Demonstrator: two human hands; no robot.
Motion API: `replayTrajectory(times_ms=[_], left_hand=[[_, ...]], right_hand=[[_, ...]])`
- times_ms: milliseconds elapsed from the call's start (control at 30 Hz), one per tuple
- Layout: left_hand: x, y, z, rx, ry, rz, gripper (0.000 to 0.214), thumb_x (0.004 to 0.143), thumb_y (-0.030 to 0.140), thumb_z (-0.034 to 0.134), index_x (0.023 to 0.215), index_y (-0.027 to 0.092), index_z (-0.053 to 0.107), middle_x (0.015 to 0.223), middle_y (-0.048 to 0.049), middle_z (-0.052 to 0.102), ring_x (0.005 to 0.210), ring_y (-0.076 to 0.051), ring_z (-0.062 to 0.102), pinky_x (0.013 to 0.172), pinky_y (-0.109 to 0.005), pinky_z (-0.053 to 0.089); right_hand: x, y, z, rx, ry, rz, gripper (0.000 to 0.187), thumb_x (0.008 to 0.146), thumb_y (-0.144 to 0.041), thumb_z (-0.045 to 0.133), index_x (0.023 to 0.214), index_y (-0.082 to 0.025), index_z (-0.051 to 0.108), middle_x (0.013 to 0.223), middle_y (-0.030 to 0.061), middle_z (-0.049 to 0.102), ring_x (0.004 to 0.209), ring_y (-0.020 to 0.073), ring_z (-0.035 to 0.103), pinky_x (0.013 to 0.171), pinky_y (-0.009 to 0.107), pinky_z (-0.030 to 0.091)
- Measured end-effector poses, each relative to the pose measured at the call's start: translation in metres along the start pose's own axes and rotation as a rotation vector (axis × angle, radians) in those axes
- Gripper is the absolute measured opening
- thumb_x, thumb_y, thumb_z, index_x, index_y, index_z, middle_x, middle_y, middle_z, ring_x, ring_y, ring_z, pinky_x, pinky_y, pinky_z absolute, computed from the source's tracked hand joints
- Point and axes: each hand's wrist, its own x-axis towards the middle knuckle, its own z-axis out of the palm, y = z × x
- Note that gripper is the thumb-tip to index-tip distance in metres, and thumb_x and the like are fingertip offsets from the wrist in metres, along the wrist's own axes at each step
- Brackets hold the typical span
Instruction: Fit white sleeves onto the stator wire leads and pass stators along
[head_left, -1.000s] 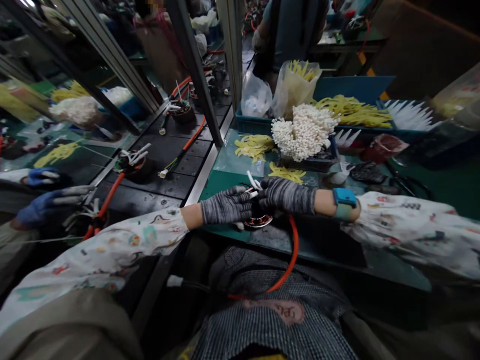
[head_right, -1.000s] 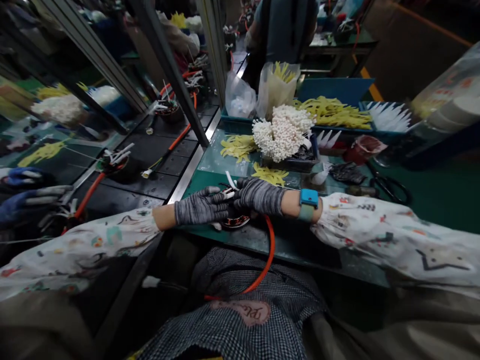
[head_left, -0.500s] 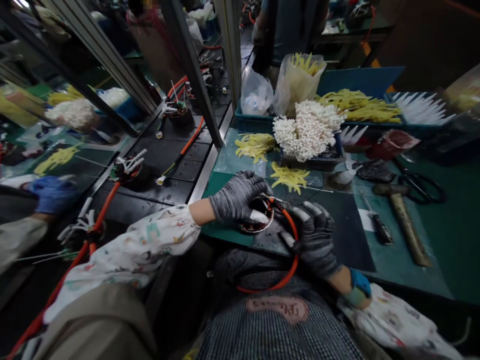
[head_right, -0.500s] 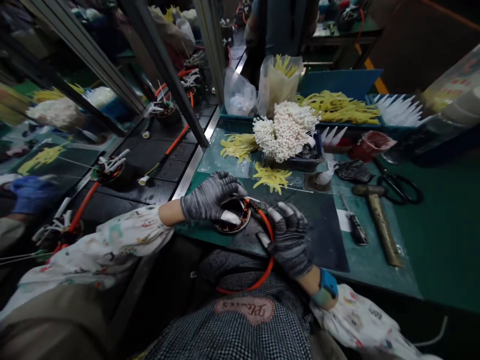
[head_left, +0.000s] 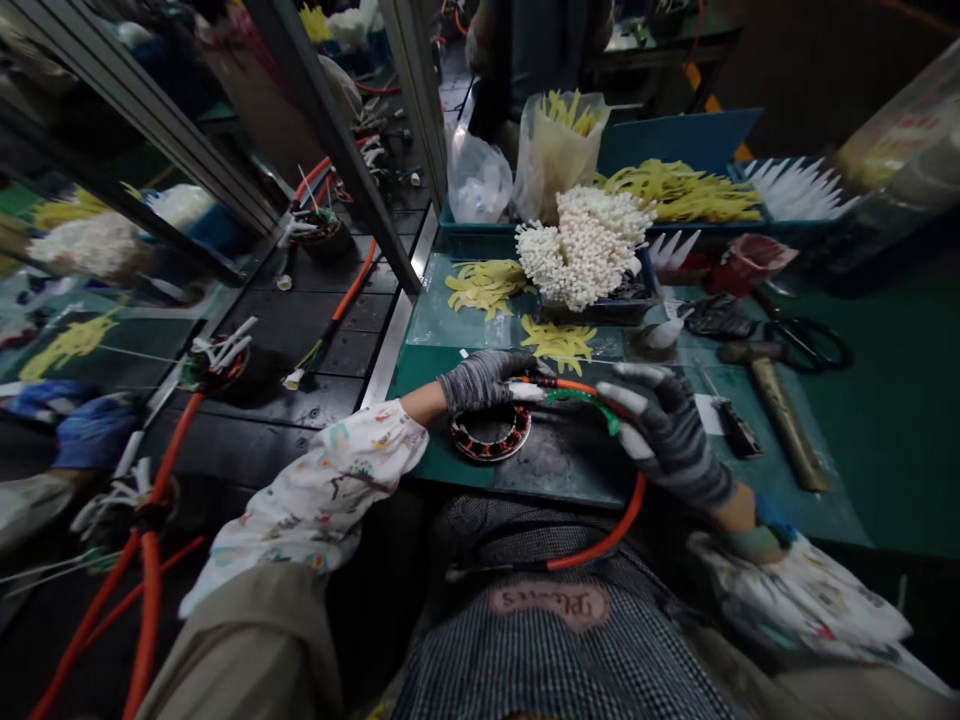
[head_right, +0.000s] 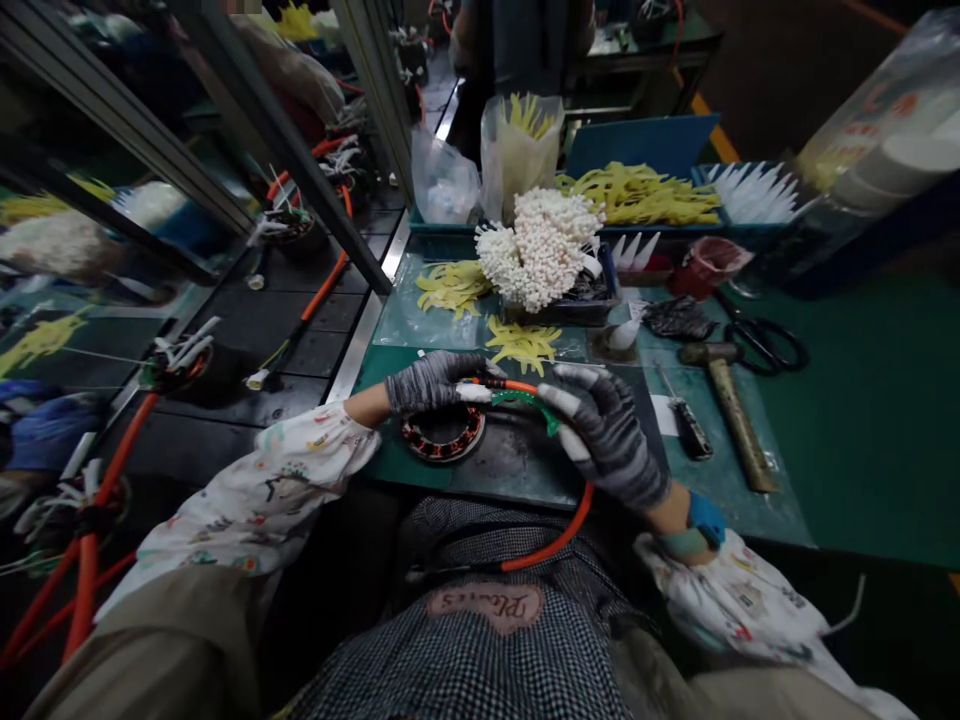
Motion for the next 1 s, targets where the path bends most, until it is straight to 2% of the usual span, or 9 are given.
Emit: replayTrajectory(times_ms=[167, 300, 400, 500, 567, 667, 800, 900, 1000], left_hand=[[0.007, 0.002, -0.005, -0.155, -0.086, 0.014, 0.040, 0.092, 0.042, 0.085, 0.123, 0.018, 0.077, 0.129, -0.0101, 0.081, 0.119, -0.026, 0.075, 0.107, -0.041, 0.060], [0.012, 0.000, -0.010, -0.185, -0.164, -0.009, 0.045, 0.090, 0.044, 0.086, 0.125, 0.017, 0.076, 0.127, -0.0104, 0.082, 0.116, -0.026, 0.076, 0.106, -0.042, 0.061], [0.006, 0.007, -0.006, -0.015, -0.047, 0.075, 0.044, 0.096, 0.043, 0.079, 0.132, 0.019, 0.075, 0.132, -0.0123, 0.081, 0.118, -0.027, 0.077, 0.106, -0.044, 0.062], [-0.015, 0.022, 0.009, 0.382, 0.329, 0.243, 0.042, 0.106, 0.048, 0.066, 0.134, 0.018, 0.076, 0.133, -0.0158, 0.079, 0.124, -0.030, 0.074, 0.113, -0.050, 0.057], [-0.033, 0.033, 0.025, 0.586, 0.454, 0.344, 0.052, 0.109, 0.060, 0.060, 0.136, 0.019, 0.077, 0.126, -0.0156, 0.080, 0.120, -0.031, 0.075, 0.110, -0.052, 0.057], [-0.055, 0.041, 0.051, 0.714, 0.429, 0.436, 0.065, 0.101, 0.076, 0.066, 0.133, 0.020, 0.078, 0.123, -0.0137, 0.083, 0.118, -0.032, 0.077, 0.107, -0.051, 0.059], [-0.062, 0.032, 0.077, 0.747, 0.593, 0.398, 0.031, 0.115, 0.042, 0.059, 0.126, 0.021, 0.078, 0.124, -0.0083, 0.086, 0.126, -0.023, 0.078, 0.116, -0.044, 0.060], [-0.068, 0.019, 0.083, 0.815, 0.697, 0.414, 0.032, 0.117, 0.030, 0.052, 0.135, 0.019, 0.075, 0.133, -0.0106, 0.084, 0.133, -0.021, 0.076, 0.119, -0.042, 0.061], [-0.086, 0.008, 0.071, 0.921, 0.571, 0.490, 0.034, 0.114, 0.035, 0.056, 0.139, 0.019, 0.075, 0.150, -0.0142, 0.076, 0.148, -0.026, 0.068, 0.126, -0.047, 0.057]], right_hand=[[-0.005, -0.013, -0.005, 0.121, -0.183, -0.037, 0.051, 0.104, -0.015, 0.060, 0.149, -0.038, 0.072, 0.139, 0.0059, 0.078, 0.124, 0.0292, 0.075, 0.104, 0.049, 0.067], [0.010, -0.026, -0.012, 0.393, -0.385, 0.250, 0.024, 0.111, -0.035, 0.062, 0.125, -0.033, 0.081, 0.108, 0.0011, 0.087, 0.094, 0.0217, 0.083, 0.084, 0.035, 0.071], [0.016, -0.039, -0.015, 0.544, -0.396, 0.215, 0.023, 0.112, -0.042, 0.063, 0.121, -0.034, 0.082, 0.109, 0.0008, 0.087, 0.091, 0.0205, 0.085, 0.077, 0.031, 0.070], [0.015, -0.051, -0.013, 0.536, -0.229, 0.164, 0.018, 0.109, -0.036, 0.069, 0.122, -0.034, 0.081, 0.114, 0.0029, 0.087, 0.098, 0.0213, 0.085, 0.083, 0.033, 0.070], [0.014, -0.057, -0.010, 0.471, -0.065, 0.181, 0.015, 0.108, -0.030, 0.071, 0.121, -0.031, 0.079, 0.114, 0.0047, 0.086, 0.101, 0.0222, 0.085, 0.088, 0.035, 0.071], [0.014, -0.065, -0.002, 0.378, 0.039, 0.185, 0.015, 0.108, -0.027, 0.069, 0.121, -0.028, 0.077, 0.114, 0.0058, 0.087, 0.102, 0.0245, 0.086, 0.087, 0.037, 0.073], [0.023, -0.080, 0.021, 0.375, 0.239, 0.347, 0.012, 0.104, -0.031, 0.076, 0.116, -0.028, 0.076, 0.105, 0.0032, 0.088, 0.090, 0.0239, 0.086, 0.080, 0.037, 0.073], [0.031, -0.091, 0.049, 0.507, 0.444, 0.591, 0.014, 0.104, -0.041, 0.076, 0.109, -0.027, 0.074, 0.103, 0.0052, 0.086, 0.093, 0.0247, 0.084, 0.088, 0.043, 0.073], [0.035, -0.095, 0.080, 0.689, 0.421, 0.755, 0.020, 0.111, -0.047, 0.059, 0.117, -0.031, 0.068, 0.117, 0.0053, 0.083, 0.110, 0.0237, 0.081, 0.106, 0.051, 0.067]])
